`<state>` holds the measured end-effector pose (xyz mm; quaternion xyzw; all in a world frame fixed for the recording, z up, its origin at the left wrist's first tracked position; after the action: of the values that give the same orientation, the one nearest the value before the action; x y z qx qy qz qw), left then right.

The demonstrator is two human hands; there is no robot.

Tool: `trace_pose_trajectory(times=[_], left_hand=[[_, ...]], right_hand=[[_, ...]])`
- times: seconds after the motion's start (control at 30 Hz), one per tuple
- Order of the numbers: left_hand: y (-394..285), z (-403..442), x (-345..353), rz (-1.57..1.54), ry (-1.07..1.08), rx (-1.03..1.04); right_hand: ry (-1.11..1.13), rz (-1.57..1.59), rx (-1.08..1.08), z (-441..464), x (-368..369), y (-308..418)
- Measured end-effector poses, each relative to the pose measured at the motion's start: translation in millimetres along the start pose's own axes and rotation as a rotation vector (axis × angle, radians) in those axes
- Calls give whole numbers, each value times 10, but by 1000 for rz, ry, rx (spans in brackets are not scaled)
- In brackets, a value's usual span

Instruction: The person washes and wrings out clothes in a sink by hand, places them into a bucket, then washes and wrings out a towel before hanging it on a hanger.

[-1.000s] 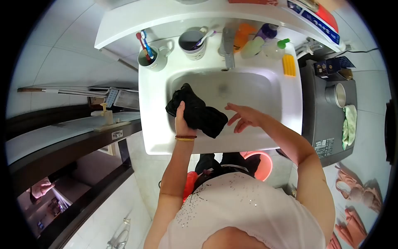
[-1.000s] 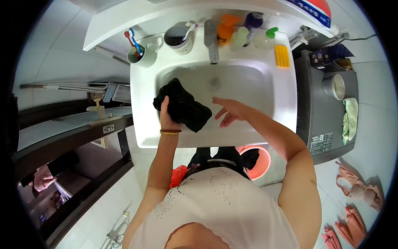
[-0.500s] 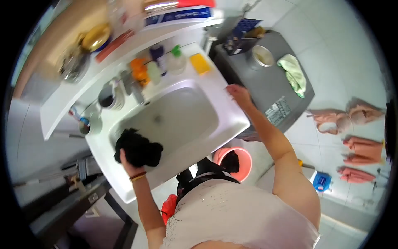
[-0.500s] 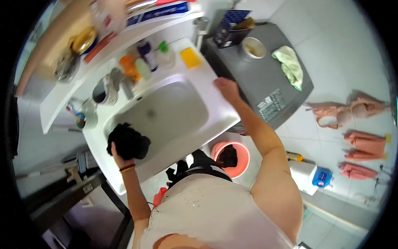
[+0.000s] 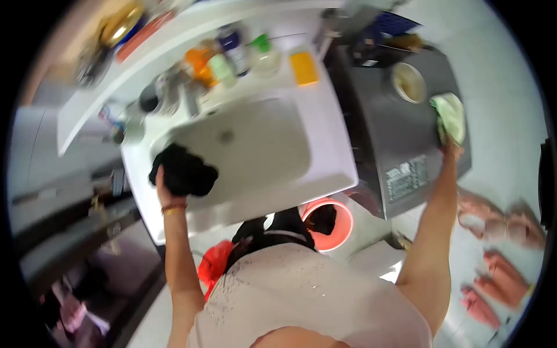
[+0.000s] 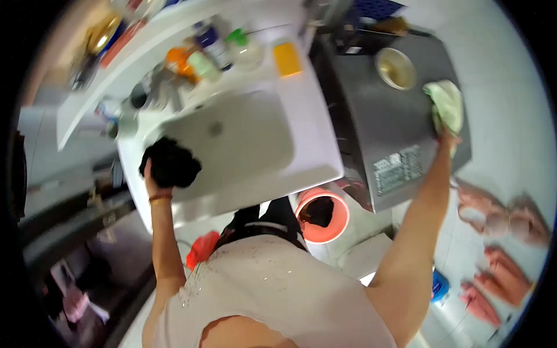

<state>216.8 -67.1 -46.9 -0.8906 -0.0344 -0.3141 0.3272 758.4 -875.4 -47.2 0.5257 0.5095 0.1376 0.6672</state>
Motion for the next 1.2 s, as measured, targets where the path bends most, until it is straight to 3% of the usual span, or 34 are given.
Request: trace_pose_trajectory(times=[0.07,0.1,0.17,0.27,0.33,0.4,0.5,0.53,0.6,0.63,0.7,0.77,0.87,0.97,1.0,1.07,1.1,1.17,1.2], left_hand=[[-73,37,3,-24,50,29],[-108,0,57,-22,38,52],[-157,5,27,-101,35,49],[-206,-79,97,-96,70,58],[-204,-111,106,-97,89,48],[-242,-165,144,-94,107,53],[-292,-247,171,-34,116,29],[-374,-337,163,1,101,19],[-395,-413,211,12,120,-41],[-503,-493,187,66,115,-5],[-543,-532,205,64,136,0],[-658,-591,59,61,110,6],[-680,-611,-155,106,28,-5],[-749,-556,-349,243,66,-129],[-781,-527,-313,362,93,-85],[-1013,-498,-382,594,124,19],[-986,-500,-366,560,115,23],[-1204,-305,-573,1228,159,188],[-1177,-324,-560,1154,142,133]], right_hand=[[-87,-519,-111,-325,-136,415],[18,203,-114,-655,-144,550],[146,465,-292,-1305,-242,1106],[192,464,-399,-2252,-519,1778],[405,375,-543,-3079,-398,2238],[482,322,-595,-3737,-70,2465],[813,85,-812,-4581,831,2534],[767,-201,-1173,-5202,1380,2536],[1024,-125,-1070,-5527,1841,2366],[1172,-302,-1174,-5994,2474,1958],[1149,-398,-1379,-6256,2745,1687],[1319,-610,-1213,-6756,3389,1108],[1441,-874,-1137,-7277,3679,835],[1546,-837,-1198,-7680,3904,564],[1549,-835,-1197,-7662,3970,357],[1447,-967,-1471,-7878,4224,29],[1449,-962,-1470,-7829,4161,75],[1562,-911,-1296,-7995,4063,212],[1564,-909,-1295,-7963,4105,163]])
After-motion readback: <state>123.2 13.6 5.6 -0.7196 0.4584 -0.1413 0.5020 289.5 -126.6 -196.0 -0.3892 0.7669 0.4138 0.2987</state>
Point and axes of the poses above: each hand's wrist, its own z-axis towards the middle knuckle, its own x-axis out of the palm, y = z × x, the point moved 9 cm from there along z, towards the middle knuckle, and after that the axes turned 2 degrees about -y, right-handed, at the moved point
